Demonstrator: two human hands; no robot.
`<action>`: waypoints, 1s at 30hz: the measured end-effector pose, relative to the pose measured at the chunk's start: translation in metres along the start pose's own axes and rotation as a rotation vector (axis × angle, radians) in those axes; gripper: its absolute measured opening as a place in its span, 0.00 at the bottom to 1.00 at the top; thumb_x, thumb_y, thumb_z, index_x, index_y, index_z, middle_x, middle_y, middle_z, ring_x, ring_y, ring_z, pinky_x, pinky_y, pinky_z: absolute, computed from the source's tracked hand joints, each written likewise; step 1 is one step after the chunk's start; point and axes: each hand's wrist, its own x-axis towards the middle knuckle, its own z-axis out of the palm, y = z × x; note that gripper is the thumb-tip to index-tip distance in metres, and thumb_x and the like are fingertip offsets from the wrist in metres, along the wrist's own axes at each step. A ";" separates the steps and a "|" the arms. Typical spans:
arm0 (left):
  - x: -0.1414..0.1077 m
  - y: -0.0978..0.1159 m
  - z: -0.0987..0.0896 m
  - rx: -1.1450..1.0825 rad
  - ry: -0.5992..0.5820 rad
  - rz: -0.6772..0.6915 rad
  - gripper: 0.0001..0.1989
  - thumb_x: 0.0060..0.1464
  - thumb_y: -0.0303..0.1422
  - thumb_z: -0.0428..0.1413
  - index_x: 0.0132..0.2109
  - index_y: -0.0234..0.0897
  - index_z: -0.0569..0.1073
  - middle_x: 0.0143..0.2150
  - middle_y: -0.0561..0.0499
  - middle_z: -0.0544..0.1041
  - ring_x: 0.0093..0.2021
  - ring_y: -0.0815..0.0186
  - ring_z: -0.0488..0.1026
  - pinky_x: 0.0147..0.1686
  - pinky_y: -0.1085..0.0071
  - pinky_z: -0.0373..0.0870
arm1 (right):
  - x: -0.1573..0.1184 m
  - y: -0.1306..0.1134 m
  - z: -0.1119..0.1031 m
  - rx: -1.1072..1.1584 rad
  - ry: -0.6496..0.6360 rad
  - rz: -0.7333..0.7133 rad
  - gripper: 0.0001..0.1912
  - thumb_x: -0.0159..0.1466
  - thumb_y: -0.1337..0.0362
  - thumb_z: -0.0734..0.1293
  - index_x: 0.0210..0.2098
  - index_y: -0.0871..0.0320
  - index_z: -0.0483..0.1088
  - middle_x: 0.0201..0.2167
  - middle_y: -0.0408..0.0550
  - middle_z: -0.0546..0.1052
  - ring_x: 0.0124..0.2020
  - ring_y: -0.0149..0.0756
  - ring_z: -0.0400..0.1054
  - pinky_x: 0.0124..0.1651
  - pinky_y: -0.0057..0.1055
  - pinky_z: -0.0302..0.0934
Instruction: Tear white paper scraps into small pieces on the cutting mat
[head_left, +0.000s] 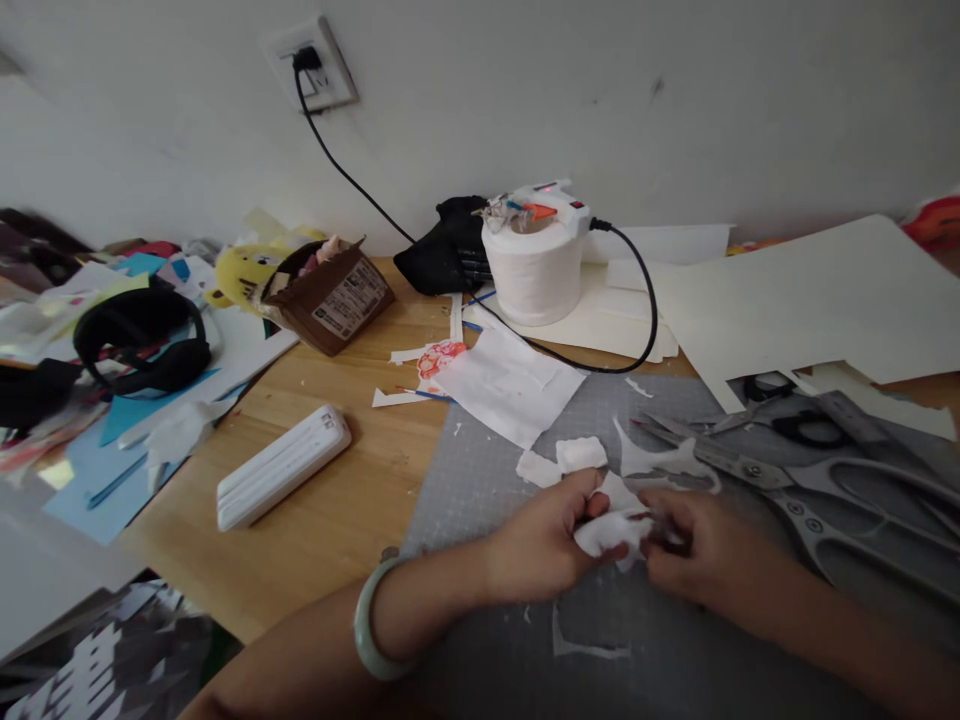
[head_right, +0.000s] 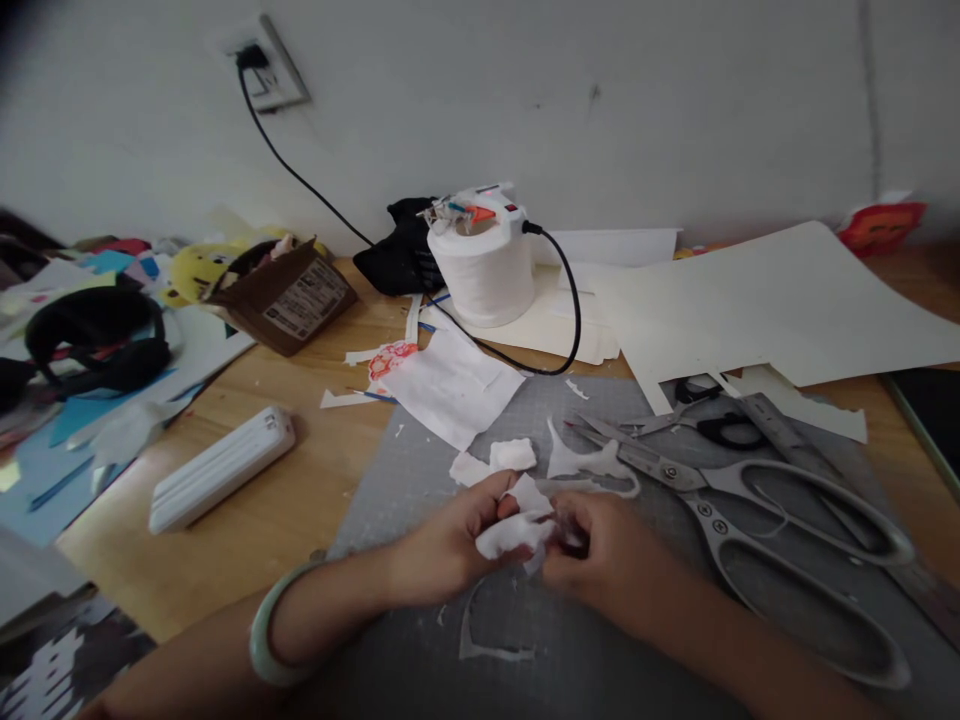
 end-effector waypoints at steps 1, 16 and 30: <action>0.000 0.000 0.000 -0.014 -0.001 -0.001 0.11 0.44 0.29 0.54 0.31 0.36 0.56 0.28 0.56 0.57 0.29 0.73 0.54 0.30 0.75 0.53 | 0.000 0.001 -0.002 0.008 0.013 0.032 0.02 0.46 0.69 0.59 0.21 0.57 0.59 0.17 0.37 0.61 0.19 0.26 0.52 0.21 0.23 0.47; 0.000 -0.004 -0.001 -0.070 0.017 -0.047 0.14 0.42 0.27 0.55 0.29 0.37 0.54 0.27 0.57 0.57 0.28 0.74 0.54 0.28 0.76 0.52 | -0.002 0.008 -0.008 0.130 0.022 0.027 0.04 0.51 0.63 0.63 0.24 0.57 0.62 0.18 0.39 0.65 0.20 0.28 0.58 0.22 0.24 0.53; 0.001 -0.001 -0.001 -0.240 0.078 -0.078 0.20 0.40 0.35 0.59 0.28 0.37 0.52 0.25 0.59 0.54 0.25 0.77 0.51 0.25 0.77 0.50 | 0.000 0.022 -0.003 0.397 0.174 -0.048 0.23 0.51 0.61 0.68 0.47 0.54 0.63 0.37 0.48 0.72 0.30 0.33 0.69 0.31 0.30 0.66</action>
